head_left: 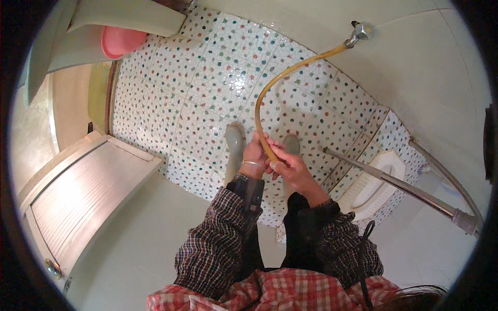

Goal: Clean the bathroom sink and a water hose using a sponge.

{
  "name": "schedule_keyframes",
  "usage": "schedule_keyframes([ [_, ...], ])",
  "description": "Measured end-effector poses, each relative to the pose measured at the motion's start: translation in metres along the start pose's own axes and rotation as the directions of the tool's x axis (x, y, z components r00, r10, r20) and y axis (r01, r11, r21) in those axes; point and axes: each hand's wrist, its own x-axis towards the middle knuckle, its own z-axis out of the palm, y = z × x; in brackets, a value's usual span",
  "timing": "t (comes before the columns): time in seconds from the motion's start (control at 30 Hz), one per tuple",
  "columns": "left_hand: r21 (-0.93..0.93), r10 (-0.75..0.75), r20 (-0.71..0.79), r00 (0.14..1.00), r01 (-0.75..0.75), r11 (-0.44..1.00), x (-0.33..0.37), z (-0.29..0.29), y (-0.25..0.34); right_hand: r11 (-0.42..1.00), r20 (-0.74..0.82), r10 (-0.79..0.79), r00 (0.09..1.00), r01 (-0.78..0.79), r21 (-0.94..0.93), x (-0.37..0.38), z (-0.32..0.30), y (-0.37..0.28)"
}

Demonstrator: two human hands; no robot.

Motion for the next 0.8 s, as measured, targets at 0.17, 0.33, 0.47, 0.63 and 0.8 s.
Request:
schedule_keyframes([
  [0.17,0.055,0.072,0.024,0.997,-0.073,0.996,-0.007,-0.003,0.01,0.991,-0.056,0.062,0.997,-0.055,0.123,0.01,0.002,0.006],
  [0.33,0.022,0.082,0.11,0.991,-0.085,0.996,-0.01,-0.011,0.013,0.972,-0.076,0.23,0.97,-0.224,0.074,0.016,0.01,0.01],
  [0.47,0.096,0.104,0.137,0.985,-0.118,0.988,-0.015,-0.015,0.018,0.918,-0.143,0.377,0.915,-0.349,0.19,0.024,0.017,0.004],
  [0.63,0.22,0.197,0.154,0.968,-0.228,0.948,-0.029,0.014,-0.004,0.926,-0.3,0.362,0.883,-0.304,0.222,0.037,0.011,0.028],
  [0.8,0.368,0.13,0.15,0.98,-0.177,0.913,-0.04,-0.007,-0.001,0.996,-0.061,0.025,0.998,-0.03,-0.08,0.032,0.007,0.027],
])
